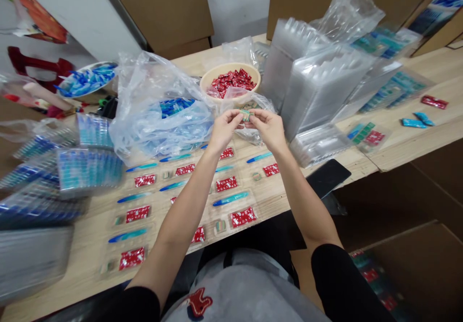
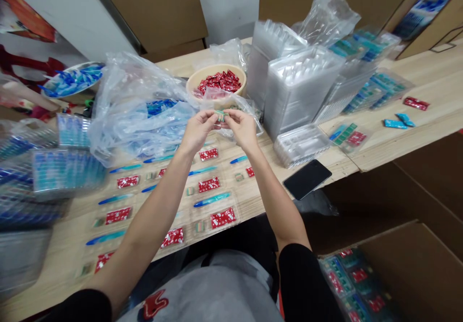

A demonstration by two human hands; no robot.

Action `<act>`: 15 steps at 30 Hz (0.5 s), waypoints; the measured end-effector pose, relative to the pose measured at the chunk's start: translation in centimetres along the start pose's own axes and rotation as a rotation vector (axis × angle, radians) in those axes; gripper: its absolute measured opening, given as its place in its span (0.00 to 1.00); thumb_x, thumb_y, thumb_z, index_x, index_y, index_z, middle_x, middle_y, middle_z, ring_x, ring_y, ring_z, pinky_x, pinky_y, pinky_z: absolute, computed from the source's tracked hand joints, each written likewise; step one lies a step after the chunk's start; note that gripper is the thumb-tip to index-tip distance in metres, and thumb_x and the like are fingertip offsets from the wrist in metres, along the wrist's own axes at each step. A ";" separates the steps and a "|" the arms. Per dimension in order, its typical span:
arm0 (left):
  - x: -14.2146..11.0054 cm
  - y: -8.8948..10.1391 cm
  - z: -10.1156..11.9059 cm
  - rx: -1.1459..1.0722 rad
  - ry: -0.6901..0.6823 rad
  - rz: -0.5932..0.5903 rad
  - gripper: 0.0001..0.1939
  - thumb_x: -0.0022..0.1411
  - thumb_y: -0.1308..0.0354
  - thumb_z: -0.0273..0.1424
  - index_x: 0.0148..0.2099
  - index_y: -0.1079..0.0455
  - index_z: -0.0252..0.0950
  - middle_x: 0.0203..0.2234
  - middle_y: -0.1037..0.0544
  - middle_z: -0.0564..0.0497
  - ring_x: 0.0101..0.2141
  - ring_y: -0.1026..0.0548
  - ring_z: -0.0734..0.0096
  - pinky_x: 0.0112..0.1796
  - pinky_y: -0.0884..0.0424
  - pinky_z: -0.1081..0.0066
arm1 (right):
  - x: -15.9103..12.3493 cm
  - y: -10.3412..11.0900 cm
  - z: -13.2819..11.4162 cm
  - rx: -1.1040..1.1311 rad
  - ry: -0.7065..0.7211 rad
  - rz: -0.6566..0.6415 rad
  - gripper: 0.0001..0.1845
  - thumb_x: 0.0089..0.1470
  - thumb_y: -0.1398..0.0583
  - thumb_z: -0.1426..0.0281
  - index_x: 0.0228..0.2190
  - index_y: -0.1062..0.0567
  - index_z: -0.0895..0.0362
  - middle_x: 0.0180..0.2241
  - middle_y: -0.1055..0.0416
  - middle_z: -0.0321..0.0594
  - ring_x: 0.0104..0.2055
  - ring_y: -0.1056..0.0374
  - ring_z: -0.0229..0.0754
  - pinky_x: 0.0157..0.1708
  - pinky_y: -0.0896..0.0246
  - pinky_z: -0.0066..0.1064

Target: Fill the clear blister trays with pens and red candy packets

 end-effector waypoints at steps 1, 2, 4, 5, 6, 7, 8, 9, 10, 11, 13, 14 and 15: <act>0.0 0.0 0.2 0.027 -0.030 0.009 0.04 0.60 0.44 0.23 0.35 0.28 0.35 0.31 0.22 0.53 0.31 0.25 0.78 0.33 0.28 0.77 | 0.0 -0.1 0.0 0.011 -0.006 -0.016 0.20 0.42 0.31 0.57 0.33 0.24 0.57 0.32 0.23 0.37 0.31 0.26 0.39 0.39 0.25 0.37; -0.1 0.0 0.4 0.052 -0.054 0.015 0.04 0.60 0.44 0.23 0.35 0.28 0.35 0.31 0.22 0.53 0.31 0.25 0.78 0.33 0.28 0.77 | 0.0 -0.2 0.0 0.026 -0.009 -0.027 0.21 0.41 0.31 0.56 0.34 0.24 0.57 0.32 0.23 0.37 0.31 0.26 0.39 0.40 0.25 0.37; 0.0 -0.1 0.6 0.085 -0.080 0.022 0.04 0.59 0.43 0.22 0.34 0.29 0.36 0.30 0.22 0.54 0.31 0.25 0.77 0.32 0.28 0.77 | -0.1 -0.2 -0.1 0.051 -0.013 -0.025 0.23 0.40 0.30 0.56 0.35 0.25 0.56 0.30 0.23 0.35 0.30 0.26 0.38 0.38 0.24 0.35; 0.0 0.0 0.6 0.090 -0.088 0.027 0.04 0.59 0.43 0.22 0.34 0.29 0.36 0.30 0.22 0.54 0.31 0.25 0.77 0.33 0.28 0.77 | -0.1 -0.3 -0.1 0.058 -0.016 -0.014 0.22 0.39 0.30 0.57 0.34 0.26 0.56 0.29 0.24 0.34 0.29 0.26 0.38 0.37 0.24 0.34; 0.0 0.0 0.6 0.086 -0.094 0.035 0.05 0.59 0.43 0.22 0.34 0.29 0.36 0.29 0.22 0.54 0.31 0.25 0.77 0.33 0.28 0.77 | -0.1 -0.3 -0.1 0.060 -0.021 -0.001 0.21 0.40 0.30 0.58 0.33 0.27 0.55 0.27 0.25 0.33 0.29 0.26 0.37 0.36 0.25 0.33; 0.1 0.1 0.5 0.070 -0.095 0.044 0.05 0.59 0.43 0.21 0.33 0.29 0.36 0.29 0.22 0.54 0.31 0.25 0.77 0.34 0.28 0.77 | -0.1 -0.3 -0.1 0.061 -0.026 0.012 0.19 0.41 0.30 0.59 0.32 0.28 0.55 0.26 0.26 0.32 0.28 0.26 0.37 0.35 0.25 0.32; 0.2 0.1 0.4 0.039 -0.087 0.056 0.05 0.59 0.43 0.21 0.33 0.29 0.36 0.29 0.22 0.54 0.31 0.25 0.77 0.35 0.27 0.76 | -0.1 -0.4 -0.2 0.062 -0.030 0.024 0.17 0.43 0.31 0.61 0.31 0.29 0.55 0.26 0.26 0.32 0.28 0.26 0.36 0.35 0.25 0.31; 0.2 0.2 0.3 -0.005 -0.067 0.064 0.06 0.59 0.43 0.21 0.33 0.29 0.35 0.29 0.22 0.53 0.31 0.25 0.78 0.36 0.28 0.76 | -0.1 -0.4 -0.3 0.062 -0.032 0.037 0.14 0.45 0.32 0.63 0.31 0.30 0.55 0.26 0.26 0.31 0.28 0.26 0.36 0.35 0.25 0.30; 0.2 0.3 0.0 -0.060 -0.035 0.064 0.06 0.60 0.44 0.21 0.33 0.29 0.35 0.30 0.22 0.53 0.31 0.25 0.78 0.37 0.28 0.75 | -0.1 -0.5 -0.4 0.056 -0.028 0.054 0.11 0.46 0.33 0.66 0.30 0.29 0.56 0.26 0.26 0.32 0.28 0.26 0.35 0.35 0.26 0.29; 0.3 0.3 -0.2 -0.119 0.003 0.058 0.07 0.61 0.45 0.21 0.33 0.28 0.35 0.29 0.22 0.53 0.30 0.25 0.78 0.37 0.28 0.75 | -0.1 -0.4 -0.5 0.043 -0.018 0.080 0.08 0.47 0.34 0.69 0.30 0.29 0.56 0.26 0.26 0.32 0.28 0.27 0.35 0.34 0.26 0.29; 0.2 0.2 -0.7 -0.216 0.073 0.035 0.08 0.63 0.46 0.21 0.33 0.28 0.34 0.29 0.23 0.53 0.29 0.26 0.79 0.37 0.28 0.75 | 0.1 -0.1 -0.7 -0.008 0.002 0.150 0.04 0.47 0.36 0.73 0.29 0.27 0.57 0.26 0.26 0.32 0.27 0.28 0.34 0.31 0.27 0.27; 0.2 0.1 -0.8 -0.243 0.094 0.024 0.08 0.63 0.46 0.22 0.33 0.28 0.34 0.29 0.23 0.53 0.29 0.26 0.79 0.38 0.28 0.75 | 0.1 0.1 -0.7 -0.038 0.005 0.182 0.03 0.47 0.37 0.74 0.29 0.26 0.58 0.26 0.26 0.32 0.27 0.28 0.34 0.31 0.27 0.27; 0.2 0.1 -0.9 -0.255 0.103 0.018 0.08 0.63 0.46 0.22 0.33 0.28 0.34 0.29 0.23 0.53 0.29 0.27 0.79 0.38 0.28 0.74 | 0.2 0.2 -0.6 -0.063 0.002 0.201 0.03 0.47 0.37 0.74 0.28 0.25 0.58 0.26 0.26 0.33 0.26 0.29 0.34 0.31 0.27 0.27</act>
Point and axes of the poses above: each hand's wrist, its own x-axis towards the middle knuckle, its own y-axis out of the back of the hand, z = x × y, the point moved 6 cm from there along x, towards the middle knuckle
